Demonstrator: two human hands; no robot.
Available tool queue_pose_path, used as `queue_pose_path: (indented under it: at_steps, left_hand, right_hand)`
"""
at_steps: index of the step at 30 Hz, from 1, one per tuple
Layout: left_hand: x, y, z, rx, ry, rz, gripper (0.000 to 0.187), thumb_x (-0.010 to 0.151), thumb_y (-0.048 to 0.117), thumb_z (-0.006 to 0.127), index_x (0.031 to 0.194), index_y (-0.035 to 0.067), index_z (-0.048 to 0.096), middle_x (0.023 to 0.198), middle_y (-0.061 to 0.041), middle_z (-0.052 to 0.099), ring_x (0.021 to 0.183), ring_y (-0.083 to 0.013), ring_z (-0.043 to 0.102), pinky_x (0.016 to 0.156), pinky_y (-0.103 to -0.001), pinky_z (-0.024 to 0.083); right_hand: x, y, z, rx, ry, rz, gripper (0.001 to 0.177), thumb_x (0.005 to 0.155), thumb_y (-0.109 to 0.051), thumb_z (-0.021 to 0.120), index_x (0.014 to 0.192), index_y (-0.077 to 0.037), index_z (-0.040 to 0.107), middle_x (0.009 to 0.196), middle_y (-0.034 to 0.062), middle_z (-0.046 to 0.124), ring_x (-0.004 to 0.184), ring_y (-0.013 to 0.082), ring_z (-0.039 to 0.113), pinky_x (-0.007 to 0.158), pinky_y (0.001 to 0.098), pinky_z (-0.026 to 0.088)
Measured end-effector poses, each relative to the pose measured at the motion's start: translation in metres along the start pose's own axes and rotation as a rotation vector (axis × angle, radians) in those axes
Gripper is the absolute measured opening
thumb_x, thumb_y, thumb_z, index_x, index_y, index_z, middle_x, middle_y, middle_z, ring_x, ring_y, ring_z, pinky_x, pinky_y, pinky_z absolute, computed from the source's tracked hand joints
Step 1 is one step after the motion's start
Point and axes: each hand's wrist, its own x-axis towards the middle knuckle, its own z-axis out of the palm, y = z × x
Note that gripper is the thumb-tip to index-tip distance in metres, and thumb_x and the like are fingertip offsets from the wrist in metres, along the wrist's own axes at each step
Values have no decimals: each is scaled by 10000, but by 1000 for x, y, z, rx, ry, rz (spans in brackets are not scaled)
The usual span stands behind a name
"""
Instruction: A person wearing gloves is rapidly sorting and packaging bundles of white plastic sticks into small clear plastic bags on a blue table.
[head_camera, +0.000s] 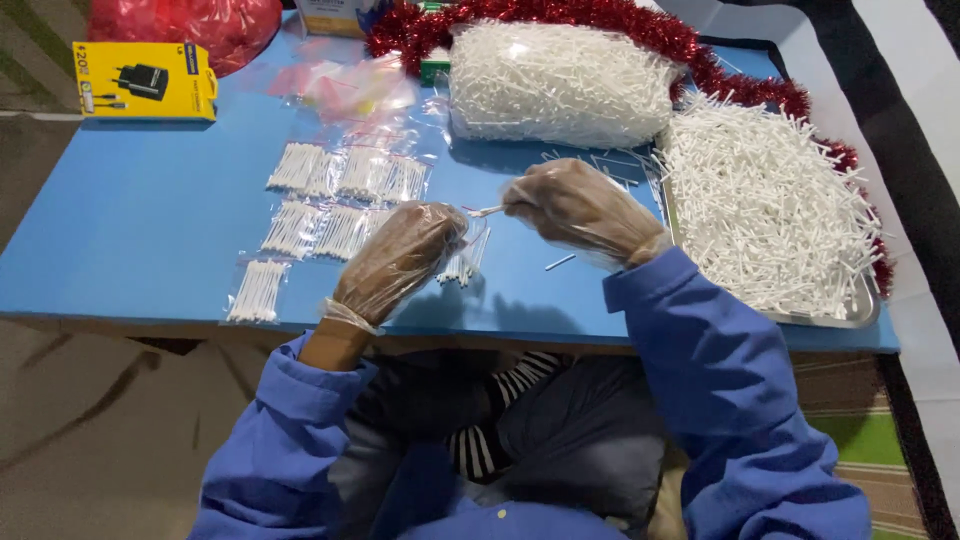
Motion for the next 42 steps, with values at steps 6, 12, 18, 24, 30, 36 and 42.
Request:
queue_pose_path:
  at_steps: [6,12,18,24,30,36,42]
  left_hand:
    - [8,8,9,12,47,17,330,934,102,694,1224,107,535,1152,-89,630,967,-243,605,927,-379,512]
    - [35,-10,38,294,-367,-38,176,939,382,573,781,307,551,640,7,574,735,-298,660,616,-419,503]
    - [33,21,0,421,29,117,187,961,148,624,820,59,708,751,-241,682,900,-452,684,767,-447,554]
    - [49,-6,1,133,-391,-205,290,916,377,713,707,189,640,652,-51,660,739,-333,719,639,-435,568]
    - [36,6,3,-178,16,-100,248,822,109,808,949,101,595,886,-51,635,810,-238,613,760,-392,506]
    - [31,1,-2,-89,-3,-39,262,860,217,765,1054,141,605,997,-19,662,972,-213,640,990,-393,488]
    - [32,2,-12,-157,-30,-101,221,846,195,787,1015,117,668,929,-32,660,880,-237,637,852,-380,510]
  right_hand:
    - [11,-21,-5,-264,-70,-10,188,1035,-93,598,940,-4,733,771,136,701,672,196,643,710,379,567]
    - [30,-1,27,80,8,44,160,1019,-232,654,968,-83,684,847,57,608,708,82,574,768,208,524]
    - [57,16,44,149,14,142,175,945,-422,666,914,-254,701,816,-67,726,832,174,763,684,312,617]
    - [37,12,15,104,-81,-29,220,945,-363,725,909,-145,725,860,31,711,859,245,754,698,361,620]
    - [22,2,4,52,-145,-13,265,912,-424,773,906,-161,750,845,9,739,840,226,760,681,353,616]
    - [6,-16,-20,113,-197,-4,192,974,-235,702,902,-59,729,865,126,728,831,303,747,682,412,600]
    - [0,-12,-24,175,-228,85,245,994,-270,665,813,-110,700,807,57,707,753,223,705,631,350,562]
